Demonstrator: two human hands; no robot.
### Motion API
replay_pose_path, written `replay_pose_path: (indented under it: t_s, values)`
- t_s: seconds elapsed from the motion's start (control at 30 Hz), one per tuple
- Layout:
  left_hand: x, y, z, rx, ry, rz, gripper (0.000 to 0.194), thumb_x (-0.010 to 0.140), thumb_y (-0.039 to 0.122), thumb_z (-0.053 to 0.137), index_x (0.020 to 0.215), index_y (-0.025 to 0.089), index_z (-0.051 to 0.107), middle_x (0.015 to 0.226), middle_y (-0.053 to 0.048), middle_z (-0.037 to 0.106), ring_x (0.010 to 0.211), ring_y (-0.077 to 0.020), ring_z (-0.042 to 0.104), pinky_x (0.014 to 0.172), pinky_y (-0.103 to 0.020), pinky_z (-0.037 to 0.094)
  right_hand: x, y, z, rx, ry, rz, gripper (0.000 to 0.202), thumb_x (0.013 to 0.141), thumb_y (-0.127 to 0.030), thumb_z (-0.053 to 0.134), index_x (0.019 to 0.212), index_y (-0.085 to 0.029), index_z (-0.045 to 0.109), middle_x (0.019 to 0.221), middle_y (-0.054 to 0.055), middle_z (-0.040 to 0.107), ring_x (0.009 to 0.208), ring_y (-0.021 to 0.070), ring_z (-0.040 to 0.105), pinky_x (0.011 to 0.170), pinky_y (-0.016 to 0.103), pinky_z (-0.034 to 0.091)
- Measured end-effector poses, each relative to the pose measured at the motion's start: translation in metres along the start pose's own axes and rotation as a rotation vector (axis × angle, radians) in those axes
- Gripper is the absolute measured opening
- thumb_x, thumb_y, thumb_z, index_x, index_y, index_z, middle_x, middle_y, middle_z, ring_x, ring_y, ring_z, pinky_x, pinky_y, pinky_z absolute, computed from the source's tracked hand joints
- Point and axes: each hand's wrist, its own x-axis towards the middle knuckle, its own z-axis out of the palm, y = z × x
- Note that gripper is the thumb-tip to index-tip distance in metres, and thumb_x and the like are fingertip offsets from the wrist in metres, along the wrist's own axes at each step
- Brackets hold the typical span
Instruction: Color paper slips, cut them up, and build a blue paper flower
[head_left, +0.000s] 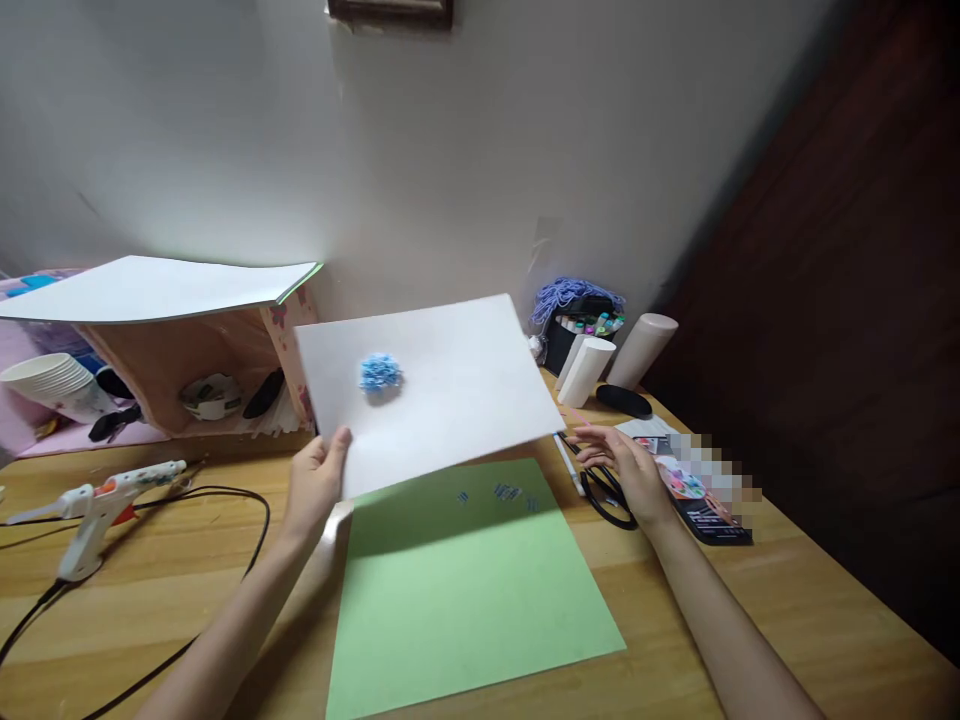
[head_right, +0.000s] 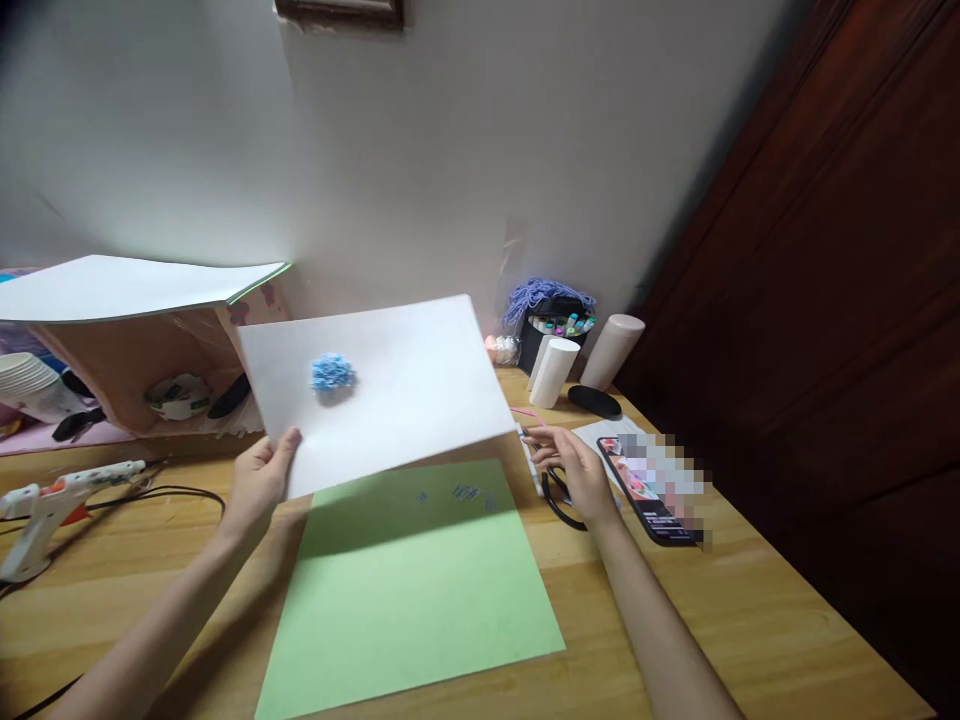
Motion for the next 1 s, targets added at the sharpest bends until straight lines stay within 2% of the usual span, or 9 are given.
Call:
replay_pose_path:
  t_s: [0.1,0.23,0.3,0.43,0.5,0.57,0.67,0.8,1.0]
  values:
    - [-0.002,-0.005,-0.026,0.028,0.192,-0.063,0.056,0.056,0.064,0.067,0.074,0.012,0.062,0.065,-0.003,0.063,0.058,-0.0147,0.052,0.048,-0.022,0.040,-0.004,0.002,0.006,-0.319,-0.139,-0.021,0.039,0.088,-0.049,0.044,0.107,-0.020,0.063,0.104,0.008,0.068,0.081,0.0201,0.064,0.069,0.031,0.052]
    - [-0.013,-0.019,-0.054,0.073,0.270,-0.149,0.054,0.055,0.060,0.070,0.079,0.012,0.065,0.067,-0.004,0.066,0.063,-0.0176,0.055,0.051,-0.023,0.042,-0.003,0.013,0.018,-0.690,-0.282,-0.151,0.029,0.088,-0.041,0.047,0.101,-0.020,0.062,0.101,0.008,0.066,0.094,0.0246,0.062,0.082,0.036,0.048]
    - [-0.020,-0.027,-0.063,0.097,0.289,-0.207,0.053,0.055,0.058,0.070,0.083,0.013,0.066,0.072,-0.003,0.068,0.067,-0.0179,0.056,0.053,-0.022,0.043,0.000,0.017,0.025,-0.839,-0.291,-0.186,0.025,0.089,-0.037,0.046,0.099,-0.020,0.062,0.100,0.010,0.063,0.095,0.0254,0.061,0.082,0.037,0.047]
    - [-0.028,-0.040,-0.068,0.100,0.270,-0.272,0.052,0.060,0.058,0.069,0.089,0.015,0.068,0.072,-0.002,0.068,0.070,-0.0190,0.058,0.056,-0.023,0.043,0.003,0.018,0.035,-1.021,-0.195,-0.207,0.020,0.088,-0.026,0.048,0.097,-0.017,0.063,0.107,0.017,0.056,0.102,0.0319,0.055,0.085,0.043,0.045]
    - [-0.029,-0.042,-0.066,0.084,0.272,-0.268,0.050,0.063,0.056,0.069,0.091,0.015,0.068,0.073,-0.002,0.069,0.071,-0.0191,0.059,0.058,-0.023,0.044,0.001,0.014,0.038,-1.003,-0.200,-0.235,0.018,0.087,-0.022,0.049,0.097,-0.015,0.063,0.110,0.018,0.055,0.106,0.0323,0.052,0.090,0.044,0.042]
    - [-0.029,-0.042,-0.063,0.066,0.278,-0.252,0.049,0.064,0.055,0.068,0.094,0.015,0.068,0.075,-0.002,0.069,0.071,-0.0184,0.058,0.058,-0.023,0.044,-0.004,0.009,0.040,-0.901,-0.331,-0.250,0.016,0.085,-0.021,0.052,0.096,-0.017,0.063,0.104,0.014,0.058,0.103,0.0284,0.054,0.090,0.041,0.043]
    - [-0.030,-0.040,-0.059,0.069,0.282,-0.219,0.049,0.065,0.055,0.067,0.093,0.014,0.068,0.074,-0.002,0.069,0.069,-0.0180,0.057,0.057,-0.023,0.043,-0.009,0.004,0.042,-0.684,-0.527,-0.148,0.010,0.079,-0.023,0.062,0.089,-0.020,0.063,0.090,0.007,0.062,0.088,0.0226,0.058,0.080,0.036,0.047]
    - [-0.034,-0.042,-0.058,0.111,0.282,-0.183,0.050,0.063,0.055,0.068,0.088,0.012,0.068,0.074,-0.004,0.068,0.070,-0.0186,0.056,0.056,-0.023,0.042,-0.012,0.003,0.043,-0.628,-0.501,-0.039,0.006,0.079,-0.022,0.061,0.074,-0.018,0.061,0.078,0.004,0.060,0.074,0.0188,0.058,0.069,0.032,0.047]
    - [-0.035,-0.047,-0.061,0.133,0.301,-0.190,0.049,0.061,0.056,0.068,0.084,0.013,0.068,0.075,-0.004,0.069,0.069,-0.0181,0.056,0.055,-0.022,0.042,-0.008,0.005,0.038,-0.576,-0.537,-0.014,0.008,0.079,-0.025,0.061,0.073,-0.020,0.062,0.078,0.003,0.064,0.075,0.0183,0.058,0.068,0.031,0.044]
